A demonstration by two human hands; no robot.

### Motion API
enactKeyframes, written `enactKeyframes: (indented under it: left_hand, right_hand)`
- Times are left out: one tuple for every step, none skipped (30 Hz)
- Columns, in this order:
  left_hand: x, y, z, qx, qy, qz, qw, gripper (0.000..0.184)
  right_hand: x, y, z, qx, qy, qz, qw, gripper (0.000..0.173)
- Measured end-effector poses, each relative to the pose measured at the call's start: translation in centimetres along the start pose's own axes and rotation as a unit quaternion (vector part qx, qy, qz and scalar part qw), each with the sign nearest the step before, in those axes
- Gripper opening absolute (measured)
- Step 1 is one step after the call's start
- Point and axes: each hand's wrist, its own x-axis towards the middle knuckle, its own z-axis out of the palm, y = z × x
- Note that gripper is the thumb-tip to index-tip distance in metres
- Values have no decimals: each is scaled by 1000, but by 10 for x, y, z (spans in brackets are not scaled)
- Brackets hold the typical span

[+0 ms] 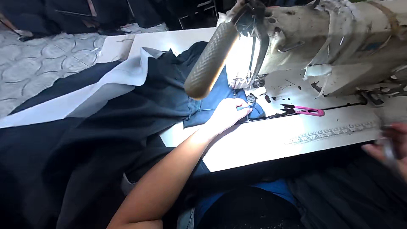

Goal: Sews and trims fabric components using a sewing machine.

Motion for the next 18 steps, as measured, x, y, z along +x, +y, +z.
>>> enactKeyframes:
  left_hand:
    - [0, 0, 0, -3, 4, 4, 1000, 18]
    - [0, 1, 0, -7, 8, 6, 1000, 18]
    - [-1, 1, -1, -11, 9, 5, 1000, 18]
    - [-1, 1, -1, -15, 11, 6, 1000, 17]
    - [-2, 1, -1, -20, 12, 9, 1000, 16]
    - [-2, 0, -3, -22, 11, 13, 1000, 16]
    - [-2, 0, -4, -27, 9, 15, 999, 15]
    - [-1, 0, -5, -34, 6, 14, 999, 16]
    - [-1, 0, -5, -40, 3, 12, 999, 16]
    - [0, -1, -6, -48, 0, 12, 999, 17]
    - [1, -1, -6, -55, -1, 13, 998, 18]
    - [1, -1, -7, -61, -3, 10, 998, 17]
    - [1, -1, -7, -68, -2, 6, 998, 17]
    - [1, -1, -6, -75, 3, 5, 997, 16]
    - [1, -2, -5, -80, 11, 6, 997, 16]
    - [0, -2, -4, -82, 19, 7, 996, 17]
    - [0, -2, -4, -81, 27, 7, 996, 17]
    - [0, -2, -3, -77, 37, 10, 996, 18]
  right_hand:
    - [8, -20, 16, -24, -29, -37, 999, 81]
    - [18, -34, 30, -56, -64, -67, 994, 85]
    - [27, -47, 42, -88, -105, -77, 988, 86]
    - [36, -58, 52, -117, -141, -74, 980, 84]
    - [43, -68, 61, -141, -164, -65, 974, 81]
    - [49, -75, 69, -158, -173, -59, 970, 79]
    - [54, -81, 75, -164, -181, -48, 969, 78]
    - [57, -84, 78, -162, -185, -39, 968, 76]
    - [60, -85, 82, -157, -186, -33, 969, 75]
    - [63, -87, 84, -150, -187, -29, 970, 75]
    - [65, -88, 85, -144, -192, -25, 970, 74]
    - [66, -89, 87, -138, -199, -22, 970, 74]
    - [66, -89, 88, -133, -203, -23, 970, 73]
    - [65, -91, 89, -131, -206, -26, 969, 73]
    - [65, -92, 90, -132, -207, -30, 969, 74]
    - [64, -93, 90, -135, -205, -33, 969, 74]
    - [63, -94, 89, -141, -201, -37, 969, 76]
    - [62, -94, 88, -148, -197, -43, 968, 77]
